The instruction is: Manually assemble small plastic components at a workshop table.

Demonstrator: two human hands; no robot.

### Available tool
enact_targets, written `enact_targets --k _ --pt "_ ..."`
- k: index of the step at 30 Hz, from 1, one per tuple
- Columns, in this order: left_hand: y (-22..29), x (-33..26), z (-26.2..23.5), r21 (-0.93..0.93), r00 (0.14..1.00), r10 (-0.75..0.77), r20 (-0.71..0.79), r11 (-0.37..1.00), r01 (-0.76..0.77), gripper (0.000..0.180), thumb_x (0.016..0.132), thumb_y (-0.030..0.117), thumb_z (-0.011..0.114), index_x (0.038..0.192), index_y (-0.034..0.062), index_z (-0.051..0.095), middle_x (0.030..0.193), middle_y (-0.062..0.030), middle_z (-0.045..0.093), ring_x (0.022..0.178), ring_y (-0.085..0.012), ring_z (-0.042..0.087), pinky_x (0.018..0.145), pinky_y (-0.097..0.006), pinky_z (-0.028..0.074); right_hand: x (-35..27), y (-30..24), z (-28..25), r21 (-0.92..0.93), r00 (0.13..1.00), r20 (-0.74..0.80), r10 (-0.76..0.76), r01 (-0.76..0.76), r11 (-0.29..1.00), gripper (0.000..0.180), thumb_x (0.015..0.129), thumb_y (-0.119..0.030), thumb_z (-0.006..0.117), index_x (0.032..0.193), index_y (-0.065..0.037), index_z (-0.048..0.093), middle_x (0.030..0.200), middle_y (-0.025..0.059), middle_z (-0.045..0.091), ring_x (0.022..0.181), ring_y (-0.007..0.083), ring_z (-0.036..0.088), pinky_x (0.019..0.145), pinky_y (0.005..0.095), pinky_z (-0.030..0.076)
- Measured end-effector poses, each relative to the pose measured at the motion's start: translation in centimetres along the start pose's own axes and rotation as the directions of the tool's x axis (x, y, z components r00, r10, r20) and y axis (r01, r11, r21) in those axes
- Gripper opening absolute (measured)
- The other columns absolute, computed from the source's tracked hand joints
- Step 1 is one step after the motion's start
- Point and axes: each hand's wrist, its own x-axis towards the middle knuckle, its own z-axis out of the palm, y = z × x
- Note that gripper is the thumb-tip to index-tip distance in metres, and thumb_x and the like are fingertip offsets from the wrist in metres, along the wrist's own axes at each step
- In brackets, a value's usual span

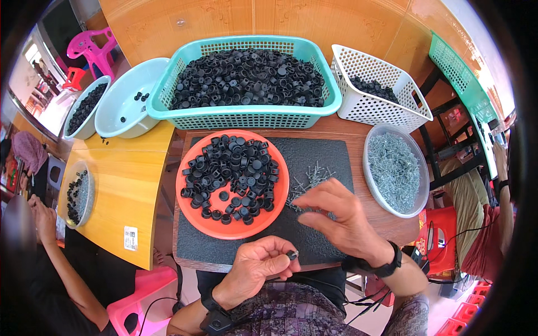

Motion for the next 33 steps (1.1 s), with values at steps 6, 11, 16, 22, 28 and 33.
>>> enact_targets --k 6,11,16,22,28,33 --pt "-0.4 -0.4 -0.8 -0.042 0.996 0.056 0.066 0.998 -0.053 0.025 0.086 0.014 0.064 0.102 -0.0038 0.057 0.087 -0.0121 0.065 0.074 -0.0132 0.062 0.068 -0.022 0.051 2.9 0.5 2.5 -0.447 0.906 0.200 -0.372 0.423 0.789 0.022 0.060 -0.001 0.061 0.082 -0.003 0.065 0.075 0.0119 0.050 0.074 0.0275 0.047 0.064 0.0367 0.039" --pt "-0.3 -0.4 -0.9 -0.027 0.997 0.054 0.048 0.998 -0.052 0.025 0.086 0.015 0.064 0.101 -0.0038 0.057 0.086 -0.0119 0.065 0.072 -0.0135 0.062 0.067 -0.022 0.052 3.6 0.6 2.6 -0.470 0.878 0.305 -0.368 0.475 0.744 0.012 0.060 -0.003 0.062 0.072 -0.003 0.061 0.074 0.0112 0.046 0.077 0.0269 0.046 0.066 0.0366 0.037" --pt "-0.2 -0.3 -0.8 -0.001 0.997 0.077 -0.004 0.997 -0.077 0.030 0.083 0.018 0.067 0.094 -0.0076 0.057 0.083 -0.0162 0.063 0.069 -0.0195 0.060 0.062 -0.029 0.050 4.0 0.2 2.5 -0.443 0.853 0.353 -0.385 0.515 0.733 0.011 0.060 -0.003 0.061 0.070 -0.004 0.057 0.076 0.0105 0.046 0.079 0.0262 0.045 0.068 0.0362 0.037" --pt "-0.2 -0.2 -0.6 0.010 0.996 0.091 -0.023 0.996 -0.091 0.030 0.082 0.018 0.068 0.094 -0.0075 0.057 0.082 -0.0171 0.063 0.069 -0.0201 0.061 0.061 -0.029 0.050 4.2 1.0 2.6 -0.404 0.811 0.379 -0.445 0.578 0.709 0.014 0.061 -0.001 0.061 0.073 -0.005 0.055 0.077 0.0095 0.046 0.079 0.0256 0.045 0.069 0.0354 0.039" --pt "-0.4 -0.3 -0.6 0.009 0.994 0.109 -0.016 0.994 -0.108 0.031 0.082 0.019 0.068 0.095 -0.0075 0.056 0.082 -0.0176 0.063 0.069 -0.0202 0.061 0.061 -0.028 0.050 3.7 1.5 2.7 -0.367 0.804 0.331 -0.493 0.591 0.718 0.015 0.060 -0.001 0.061 0.071 -0.005 0.052 0.075 0.0085 0.046 0.077 0.0253 0.045 0.067 0.0357 0.041" --pt "-0.3 -0.5 -0.2 0.024 0.986 0.151 -0.070 0.988 -0.150 0.031 0.082 0.019 0.069 0.095 -0.0057 0.056 0.082 -0.0174 0.063 0.068 -0.0192 0.060 0.061 -0.028 0.050 2.0 0.8 1.9 -0.158 0.901 0.118 -0.418 0.432 0.888 0.019 0.062 0.000 0.067 0.079 -0.004 0.058 0.079 0.0097 0.053 0.077 0.0282 0.050 0.066 0.0356 0.044"
